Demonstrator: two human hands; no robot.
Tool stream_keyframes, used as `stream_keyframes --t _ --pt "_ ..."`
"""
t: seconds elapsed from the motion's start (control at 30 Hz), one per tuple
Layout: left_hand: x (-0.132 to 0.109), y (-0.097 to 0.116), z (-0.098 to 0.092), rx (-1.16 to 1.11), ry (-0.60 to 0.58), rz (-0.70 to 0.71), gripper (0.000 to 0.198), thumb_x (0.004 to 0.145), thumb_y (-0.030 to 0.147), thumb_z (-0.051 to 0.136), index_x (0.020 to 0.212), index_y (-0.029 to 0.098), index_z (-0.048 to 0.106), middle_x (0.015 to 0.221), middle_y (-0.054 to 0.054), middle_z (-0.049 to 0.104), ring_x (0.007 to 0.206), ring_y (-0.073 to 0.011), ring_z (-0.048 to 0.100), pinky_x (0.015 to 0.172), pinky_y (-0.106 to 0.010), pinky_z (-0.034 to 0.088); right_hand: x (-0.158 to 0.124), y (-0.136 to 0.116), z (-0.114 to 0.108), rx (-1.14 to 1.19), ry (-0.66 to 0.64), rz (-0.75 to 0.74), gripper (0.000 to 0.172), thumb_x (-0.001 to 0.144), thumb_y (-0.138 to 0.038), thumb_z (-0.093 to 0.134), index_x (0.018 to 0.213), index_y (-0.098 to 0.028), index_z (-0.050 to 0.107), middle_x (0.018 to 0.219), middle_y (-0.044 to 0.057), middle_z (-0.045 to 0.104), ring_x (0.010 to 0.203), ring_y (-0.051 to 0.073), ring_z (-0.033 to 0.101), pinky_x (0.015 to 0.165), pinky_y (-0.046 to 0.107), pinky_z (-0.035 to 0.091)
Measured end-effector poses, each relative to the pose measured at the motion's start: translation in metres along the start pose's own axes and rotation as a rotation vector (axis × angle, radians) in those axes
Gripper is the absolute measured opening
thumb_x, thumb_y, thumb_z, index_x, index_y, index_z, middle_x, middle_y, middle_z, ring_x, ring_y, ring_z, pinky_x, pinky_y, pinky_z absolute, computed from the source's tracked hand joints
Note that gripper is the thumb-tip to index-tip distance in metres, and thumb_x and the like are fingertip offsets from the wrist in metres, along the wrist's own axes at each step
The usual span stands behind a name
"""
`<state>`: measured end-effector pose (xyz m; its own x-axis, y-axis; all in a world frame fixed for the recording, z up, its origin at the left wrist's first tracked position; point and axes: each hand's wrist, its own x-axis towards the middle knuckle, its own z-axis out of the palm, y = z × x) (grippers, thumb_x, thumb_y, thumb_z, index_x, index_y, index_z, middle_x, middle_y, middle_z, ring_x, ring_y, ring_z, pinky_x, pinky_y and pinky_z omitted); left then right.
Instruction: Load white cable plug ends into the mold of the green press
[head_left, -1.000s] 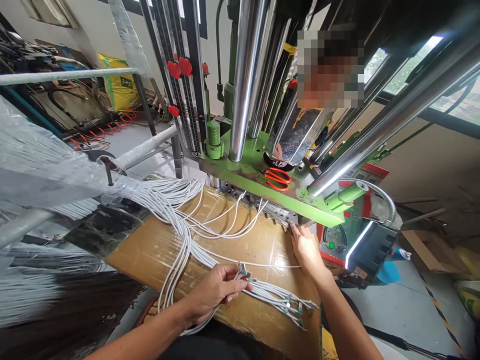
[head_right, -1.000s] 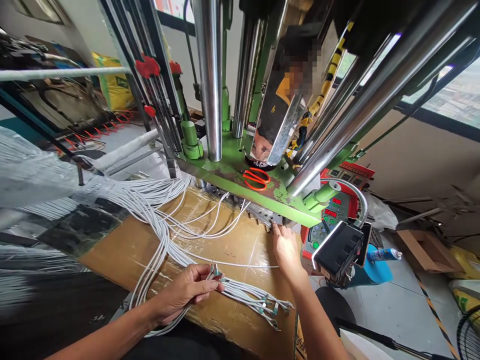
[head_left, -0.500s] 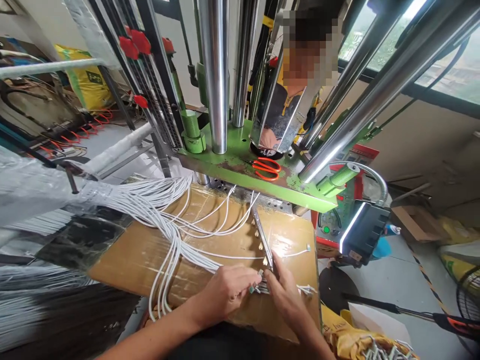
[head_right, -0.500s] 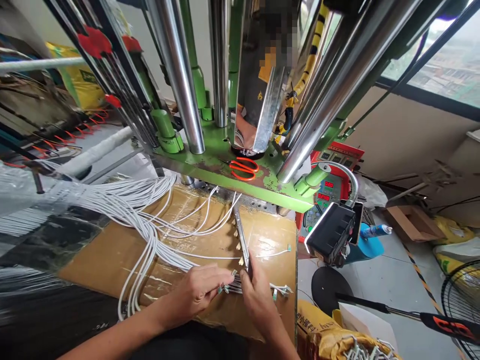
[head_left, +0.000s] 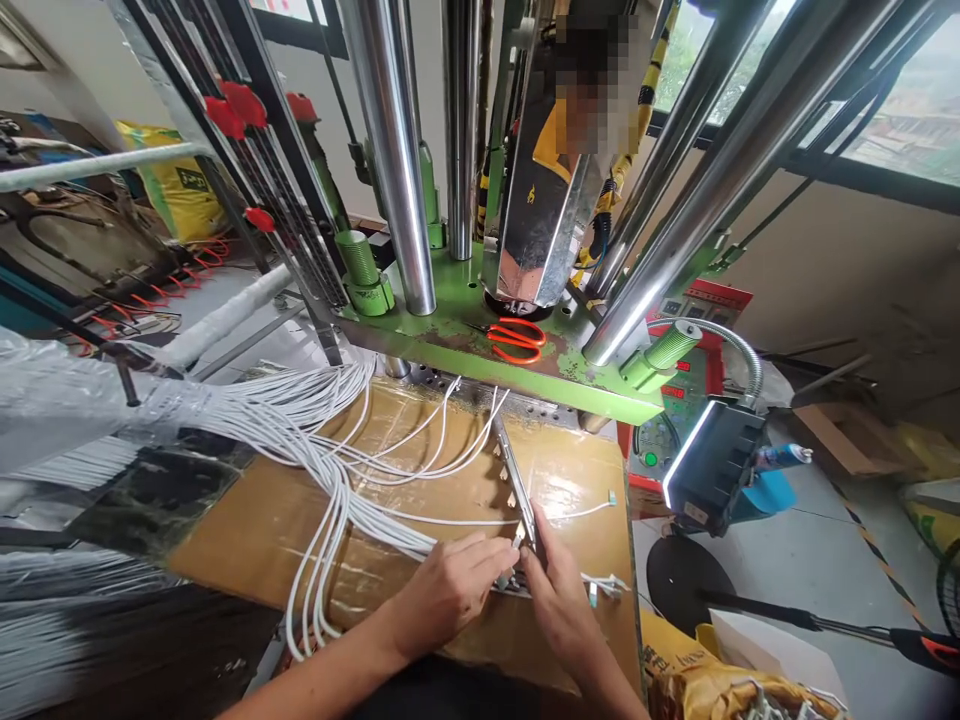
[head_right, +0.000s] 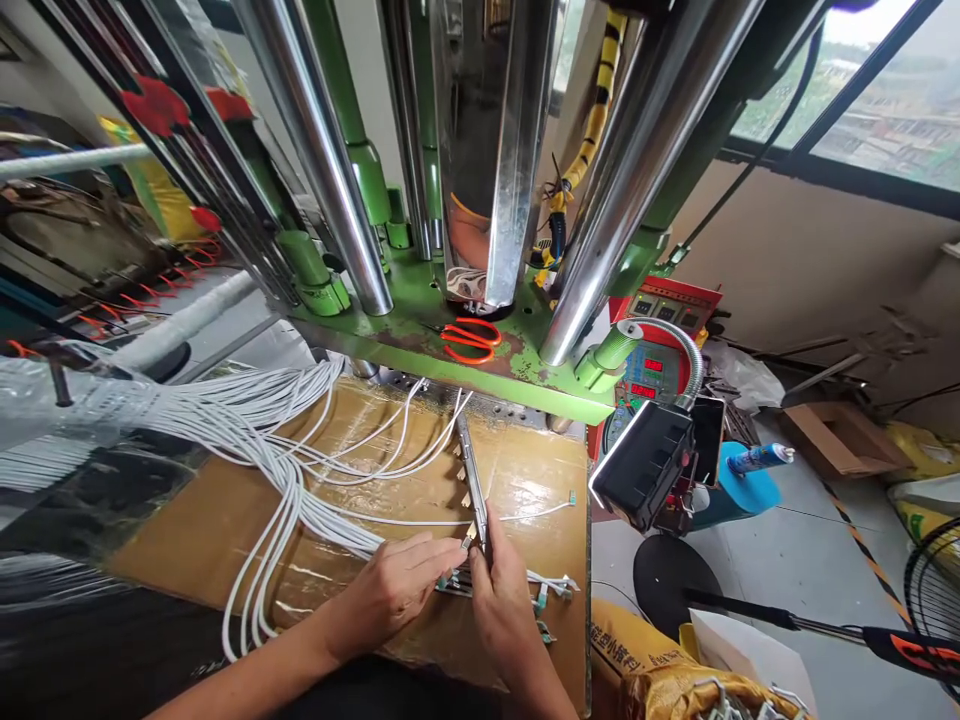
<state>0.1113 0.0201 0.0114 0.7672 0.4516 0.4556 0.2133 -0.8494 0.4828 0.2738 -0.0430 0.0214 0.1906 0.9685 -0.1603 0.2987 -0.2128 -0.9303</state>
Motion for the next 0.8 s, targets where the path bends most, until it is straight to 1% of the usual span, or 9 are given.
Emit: stream_keyframes --t 0.13,0.23,0.3,0.47,0.6,0.8 --pt "-0.0024 0.0004 0.0012 0.052 0.005 0.007 0.032 0.088 0.004 0.042 0.115 0.013 0.057 0.106 -0.010 0.069 0.091 -0.0208 0.064 0.077 -0.033 0.056 -0.0012 0.0031 0.0030 -0.030 0.023 0.016 0.054 0.091 -0.027 0.043 0.144 -0.023 0.035 0.145 0.004 0.044 0.136 0.023 0.036 0.114 0.045 0.024" --pt "-0.0029 0.0009 0.0006 0.062 0.000 0.004 0.033 0.087 0.003 0.041 0.114 0.013 0.058 0.105 -0.010 0.069 0.088 -0.0201 0.065 0.074 -0.032 0.056 -0.0019 0.0057 0.0061 -0.050 0.063 0.009 0.055 0.089 -0.027 0.044 0.143 -0.023 0.037 0.144 0.003 0.046 0.134 0.023 0.040 0.113 0.044 0.027" --pt "-0.0034 0.0008 0.0005 0.063 -0.003 0.006 0.035 0.086 0.003 0.041 0.114 0.013 0.058 0.104 -0.011 0.069 0.088 -0.0196 0.065 0.075 -0.031 0.056 -0.0022 0.0059 0.0071 -0.056 0.078 -0.001 0.055 0.088 -0.026 0.045 0.143 -0.023 0.039 0.142 0.003 0.047 0.132 0.022 0.042 0.113 0.044 0.029" --pt "-0.0042 0.0014 0.0013 -0.005 0.020 -0.014 0.035 0.086 0.001 0.041 0.114 0.014 0.057 0.105 -0.010 0.069 0.092 -0.0186 0.065 0.081 -0.031 0.056 -0.0027 0.0047 0.0074 -0.069 0.059 0.014 0.054 0.089 -0.028 0.044 0.142 -0.020 0.039 0.144 0.006 0.045 0.134 0.022 0.040 0.113 0.044 0.026" --pt "-0.0037 0.0037 0.0013 0.008 0.017 -0.012 0.033 0.088 0.003 0.041 0.113 0.014 0.058 0.105 -0.011 0.069 0.089 -0.0192 0.066 0.077 -0.032 0.057 -0.0033 0.0073 0.0092 -0.100 0.062 0.006 0.055 0.088 -0.028 0.042 0.142 -0.018 0.039 0.146 0.007 0.042 0.135 0.022 0.037 0.114 0.043 0.024" --pt "-0.0043 0.0034 0.0037 -0.040 0.052 -0.036 0.032 0.088 0.004 0.041 0.113 0.015 0.059 0.103 -0.011 0.070 0.089 -0.0184 0.066 0.078 -0.031 0.057 -0.0031 0.0065 0.0085 -0.077 0.064 0.018 0.054 0.088 -0.028 0.044 0.141 -0.020 0.040 0.144 0.006 0.045 0.134 0.022 0.040 0.113 0.043 0.026"
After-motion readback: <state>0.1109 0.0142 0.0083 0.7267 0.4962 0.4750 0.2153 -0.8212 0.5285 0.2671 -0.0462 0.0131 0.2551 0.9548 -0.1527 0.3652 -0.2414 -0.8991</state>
